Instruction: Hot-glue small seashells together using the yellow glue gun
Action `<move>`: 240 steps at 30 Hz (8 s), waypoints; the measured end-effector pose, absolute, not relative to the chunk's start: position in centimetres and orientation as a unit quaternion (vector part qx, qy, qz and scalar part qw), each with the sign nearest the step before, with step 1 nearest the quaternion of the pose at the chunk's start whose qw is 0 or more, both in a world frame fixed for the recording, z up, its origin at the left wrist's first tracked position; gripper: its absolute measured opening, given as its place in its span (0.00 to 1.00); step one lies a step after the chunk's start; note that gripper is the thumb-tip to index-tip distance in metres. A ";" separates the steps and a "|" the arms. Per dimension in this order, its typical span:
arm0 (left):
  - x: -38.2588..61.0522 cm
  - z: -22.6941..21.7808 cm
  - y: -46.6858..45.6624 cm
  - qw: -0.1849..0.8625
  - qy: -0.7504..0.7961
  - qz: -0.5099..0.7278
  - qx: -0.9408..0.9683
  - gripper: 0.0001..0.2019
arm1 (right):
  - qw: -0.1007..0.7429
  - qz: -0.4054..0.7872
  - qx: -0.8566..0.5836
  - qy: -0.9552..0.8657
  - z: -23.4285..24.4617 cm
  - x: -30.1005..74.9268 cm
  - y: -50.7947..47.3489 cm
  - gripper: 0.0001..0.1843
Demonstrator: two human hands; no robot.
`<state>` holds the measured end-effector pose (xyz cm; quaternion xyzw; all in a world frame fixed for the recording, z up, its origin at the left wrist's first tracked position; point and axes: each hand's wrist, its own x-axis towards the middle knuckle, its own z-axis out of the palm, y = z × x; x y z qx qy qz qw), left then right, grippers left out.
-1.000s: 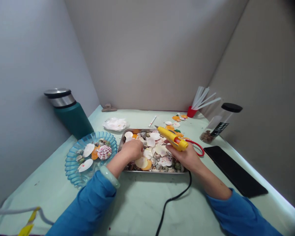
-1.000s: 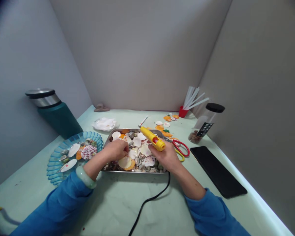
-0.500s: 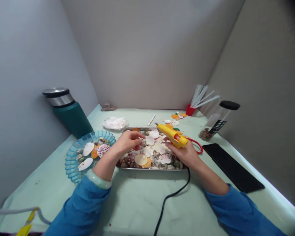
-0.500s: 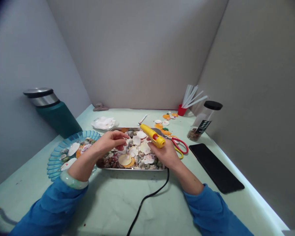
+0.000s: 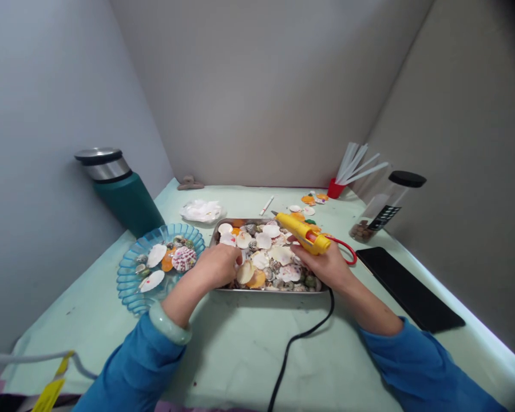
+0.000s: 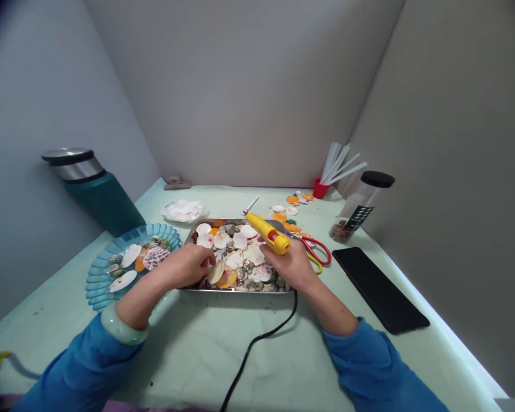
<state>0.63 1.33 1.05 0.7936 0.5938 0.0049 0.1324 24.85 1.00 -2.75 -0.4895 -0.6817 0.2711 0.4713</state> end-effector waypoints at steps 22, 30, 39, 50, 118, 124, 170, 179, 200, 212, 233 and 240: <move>1.6 0.7 3.5 0.345 0.568 0.094 0.741 0.12 | 0.467 0.266 -0.488 -0.688 -2.7 24.9 1.0 0.11; 1.4 0.9 2.5 0.223 0.554 0.063 0.800 0.16 | 0.458 0.265 -0.496 -0.688 -2.5 24.9 0.8 0.13; 2.6 0.2 1.5 0.201 0.539 0.035 0.817 0.18 | 0.456 0.264 -0.493 -0.692 -2.2 24.8 0.8 0.10; 3.1 -0.2 2.3 0.230 0.535 0.133 0.802 0.08 | 0.454 0.269 -0.488 -0.695 -2.1 24.7 0.7 0.10; 1.1 0.8 2.5 0.074 0.577 0.007 0.813 0.12 | 0.455 0.278 -0.481 -0.696 -2.3 24.8 0.8 0.12; 1.7 0.5 2.2 0.073 0.595 0.019 0.800 0.22 | 0.447 0.272 -0.486 -0.700 -2.0 24.7 0.7 0.12; 3.1 -0.3 1.3 0.715 0.347 0.455 0.402 0.08 | 0.392 0.663 -0.444 -0.458 -0.7 21.9 -0.7 0.16; 3.5 -0.2 1.0 0.685 0.377 0.464 0.416 0.10 | 0.360 0.668 -0.441 -0.479 -1.1 22.0 -0.1 0.23; 3.6 -1.1 0.8 0.583 0.464 0.408 0.527 0.12 | 0.365 0.659 -0.452 -0.478 -1.0 21.6 -0.4 0.20; 3.6 -0.2 0.8 0.661 0.401 0.459 0.438 0.10 | 0.367 0.650 -0.453 -0.487 -1.4 21.7 -0.2 0.20; 3.5 -0.7 0.7 0.667 0.377 0.452 0.456 0.10 | 0.379 0.643 -0.454 -0.487 -1.2 21.7 -0.2 0.16; 3.2 -0.7 1.2 0.636 0.421 0.506 0.403 0.11 | 0.438 0.585 -0.493 -0.472 -1.0 21.7 -0.2 0.15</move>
